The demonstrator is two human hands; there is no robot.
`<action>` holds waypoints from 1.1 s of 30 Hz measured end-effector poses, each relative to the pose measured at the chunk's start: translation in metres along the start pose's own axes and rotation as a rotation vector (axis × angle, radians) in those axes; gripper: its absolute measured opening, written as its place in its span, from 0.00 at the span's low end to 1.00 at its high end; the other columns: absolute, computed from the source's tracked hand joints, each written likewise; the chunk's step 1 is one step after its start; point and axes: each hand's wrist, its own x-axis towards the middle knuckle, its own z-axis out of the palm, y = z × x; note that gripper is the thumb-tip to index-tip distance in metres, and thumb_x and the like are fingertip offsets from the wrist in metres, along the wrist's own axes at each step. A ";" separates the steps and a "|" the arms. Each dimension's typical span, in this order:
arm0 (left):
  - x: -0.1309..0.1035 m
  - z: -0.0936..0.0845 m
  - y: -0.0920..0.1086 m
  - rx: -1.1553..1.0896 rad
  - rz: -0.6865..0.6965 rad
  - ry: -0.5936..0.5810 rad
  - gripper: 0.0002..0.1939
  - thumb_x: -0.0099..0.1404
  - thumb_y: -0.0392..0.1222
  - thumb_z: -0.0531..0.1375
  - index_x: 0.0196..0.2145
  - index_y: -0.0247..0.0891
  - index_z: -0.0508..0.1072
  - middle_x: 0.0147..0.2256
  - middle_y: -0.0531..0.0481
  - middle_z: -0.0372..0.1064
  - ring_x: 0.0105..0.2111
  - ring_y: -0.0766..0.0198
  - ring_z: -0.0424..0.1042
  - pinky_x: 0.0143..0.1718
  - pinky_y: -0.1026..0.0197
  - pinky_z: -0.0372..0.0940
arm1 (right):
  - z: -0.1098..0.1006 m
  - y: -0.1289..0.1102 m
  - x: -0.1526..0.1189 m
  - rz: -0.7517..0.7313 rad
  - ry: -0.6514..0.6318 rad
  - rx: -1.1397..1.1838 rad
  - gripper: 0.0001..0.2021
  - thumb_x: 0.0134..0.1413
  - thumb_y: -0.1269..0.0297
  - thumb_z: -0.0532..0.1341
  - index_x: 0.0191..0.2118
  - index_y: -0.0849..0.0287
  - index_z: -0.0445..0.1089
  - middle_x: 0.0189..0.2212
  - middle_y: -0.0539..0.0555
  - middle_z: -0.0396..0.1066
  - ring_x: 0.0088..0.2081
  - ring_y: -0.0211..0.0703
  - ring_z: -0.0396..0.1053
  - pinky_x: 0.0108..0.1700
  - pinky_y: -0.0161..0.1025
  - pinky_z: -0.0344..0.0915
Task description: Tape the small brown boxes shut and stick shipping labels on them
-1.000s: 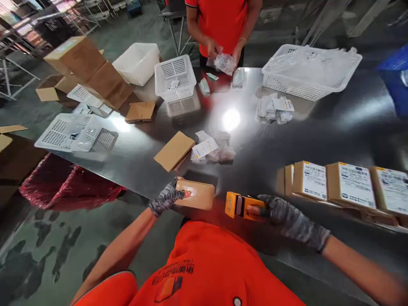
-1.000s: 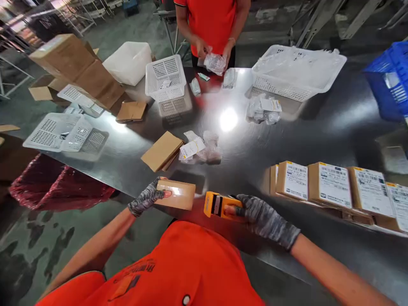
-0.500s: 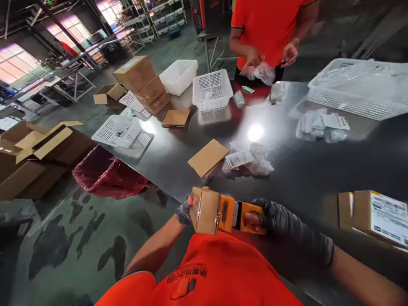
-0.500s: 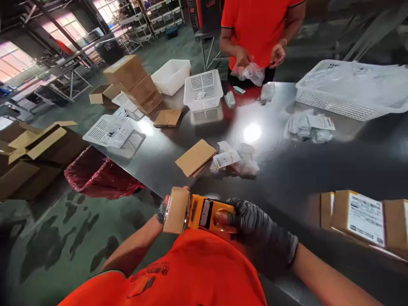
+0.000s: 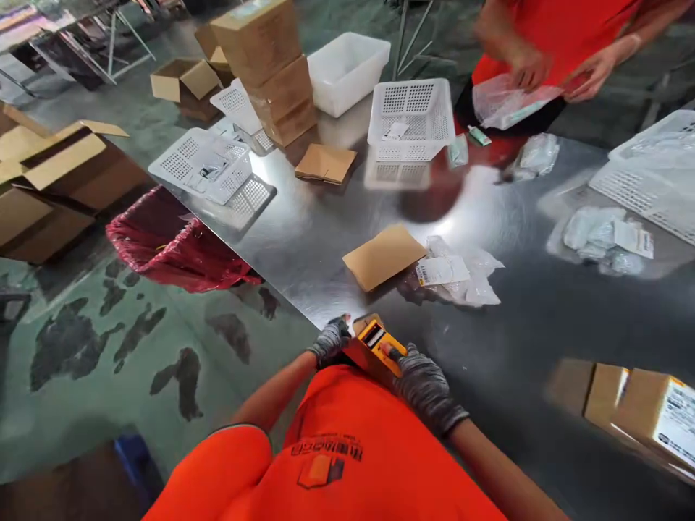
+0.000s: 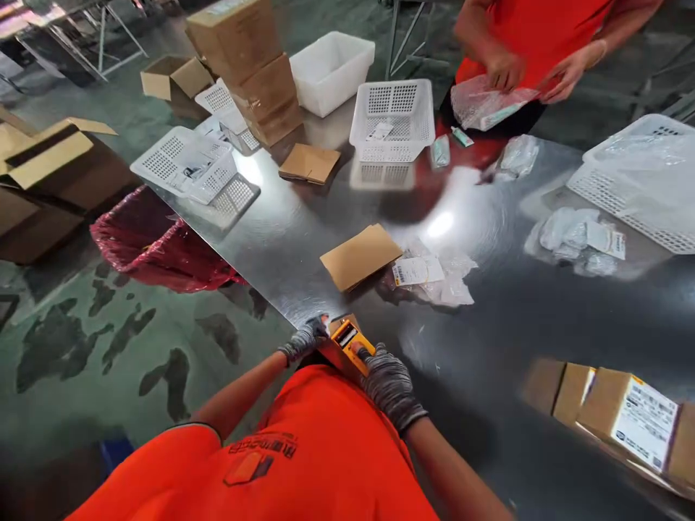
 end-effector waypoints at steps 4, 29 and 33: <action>0.023 -0.026 -0.003 0.384 0.138 -0.141 0.56 0.49 0.39 0.80 0.76 0.40 0.73 0.72 0.32 0.74 0.71 0.34 0.75 0.74 0.37 0.71 | -0.001 -0.012 0.000 0.048 -0.051 -0.038 0.31 0.68 0.68 0.69 0.74 0.51 0.78 0.55 0.69 0.85 0.44 0.54 0.87 0.46 0.40 0.80; 0.097 -0.007 0.032 0.903 0.785 -0.674 0.49 0.55 0.62 0.82 0.68 0.35 0.79 0.72 0.25 0.72 0.71 0.23 0.69 0.75 0.25 0.57 | 0.037 -0.049 -0.077 0.377 -0.101 0.167 0.28 0.77 0.63 0.61 0.77 0.51 0.76 0.66 0.77 0.81 0.42 0.60 0.89 0.48 0.48 0.84; 0.090 0.006 0.033 0.858 0.893 -0.749 0.45 0.57 0.55 0.79 0.70 0.42 0.78 0.71 0.32 0.75 0.71 0.29 0.69 0.77 0.27 0.55 | 0.030 -0.050 -0.076 0.395 -0.129 0.221 0.31 0.74 0.65 0.65 0.79 0.56 0.73 0.68 0.81 0.78 0.43 0.63 0.90 0.49 0.48 0.84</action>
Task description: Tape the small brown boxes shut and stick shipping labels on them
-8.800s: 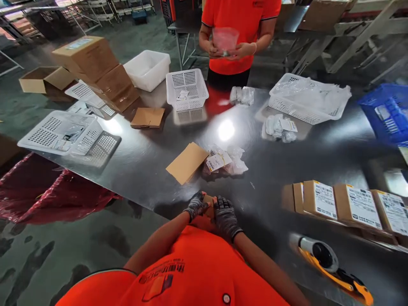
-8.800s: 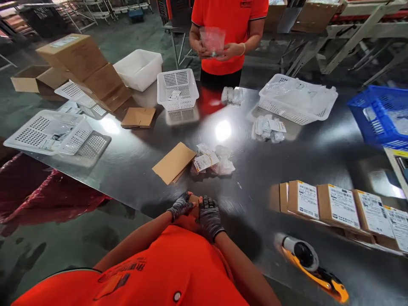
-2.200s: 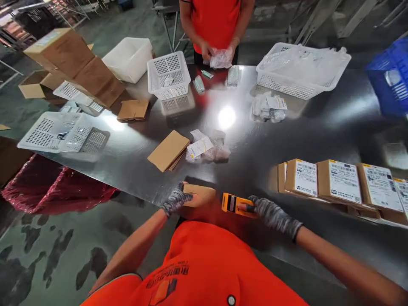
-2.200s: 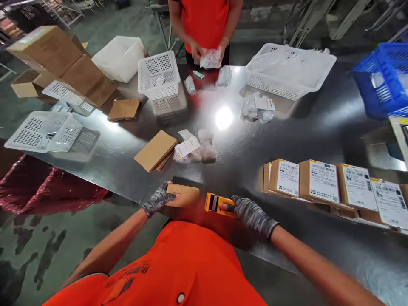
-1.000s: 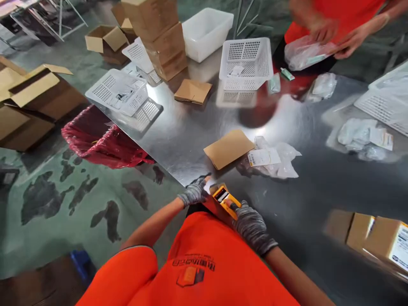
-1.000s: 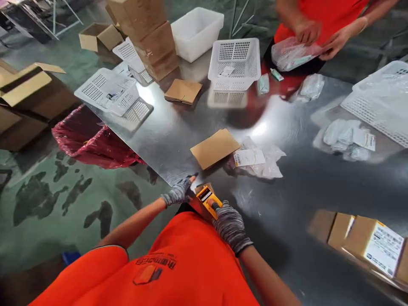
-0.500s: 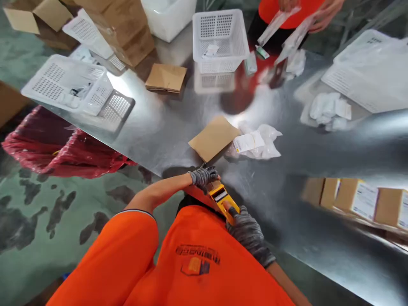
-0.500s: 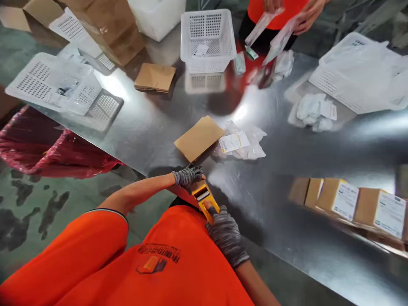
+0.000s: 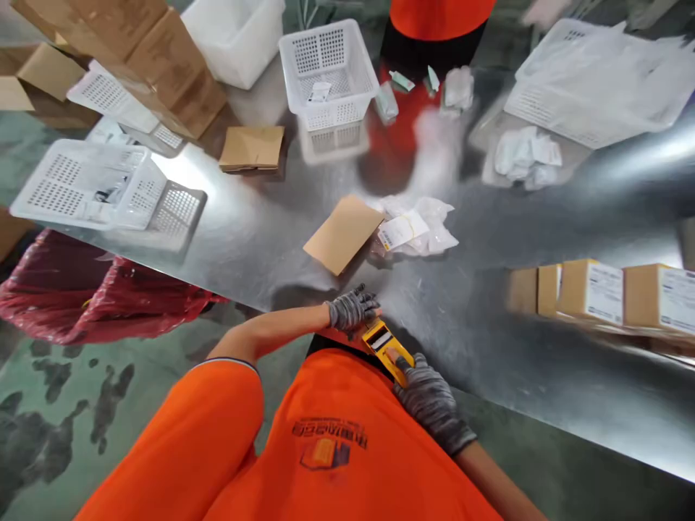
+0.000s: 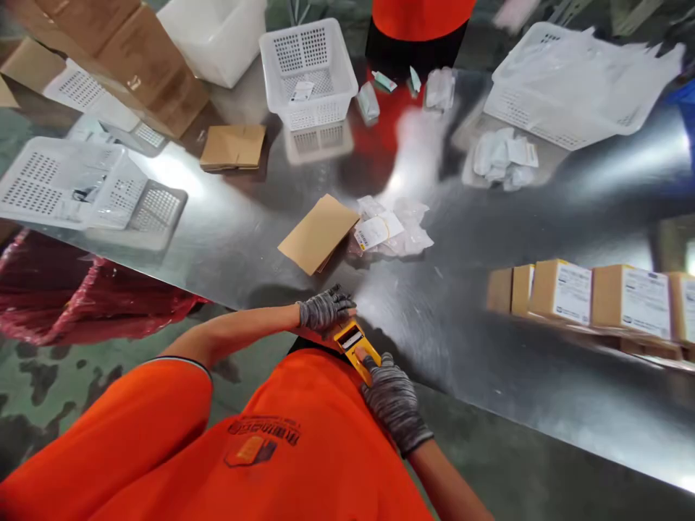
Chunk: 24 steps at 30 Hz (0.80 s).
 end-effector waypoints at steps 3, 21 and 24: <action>0.003 0.005 -0.003 -0.011 0.029 0.021 0.41 0.57 0.55 0.79 0.66 0.44 0.80 0.65 0.35 0.80 0.67 0.34 0.71 0.77 0.31 0.56 | -0.002 0.002 -0.006 -0.005 0.038 0.015 0.31 0.72 0.67 0.66 0.77 0.54 0.76 0.67 0.79 0.80 0.48 0.64 0.89 0.51 0.46 0.83; 0.000 0.006 0.000 0.204 0.070 -0.099 0.54 0.59 0.57 0.78 0.77 0.38 0.70 0.75 0.27 0.70 0.72 0.27 0.67 0.73 0.27 0.58 | 0.053 0.020 -0.009 0.101 -0.002 0.107 0.29 0.71 0.67 0.70 0.74 0.51 0.79 0.69 0.76 0.79 0.54 0.66 0.89 0.58 0.52 0.85; 0.007 0.011 0.016 0.219 0.126 -0.074 0.49 0.61 0.57 0.78 0.75 0.41 0.72 0.75 0.31 0.71 0.73 0.29 0.66 0.75 0.27 0.56 | 0.056 0.018 -0.009 0.104 0.003 0.110 0.29 0.71 0.67 0.70 0.75 0.50 0.78 0.69 0.76 0.79 0.53 0.64 0.89 0.57 0.51 0.85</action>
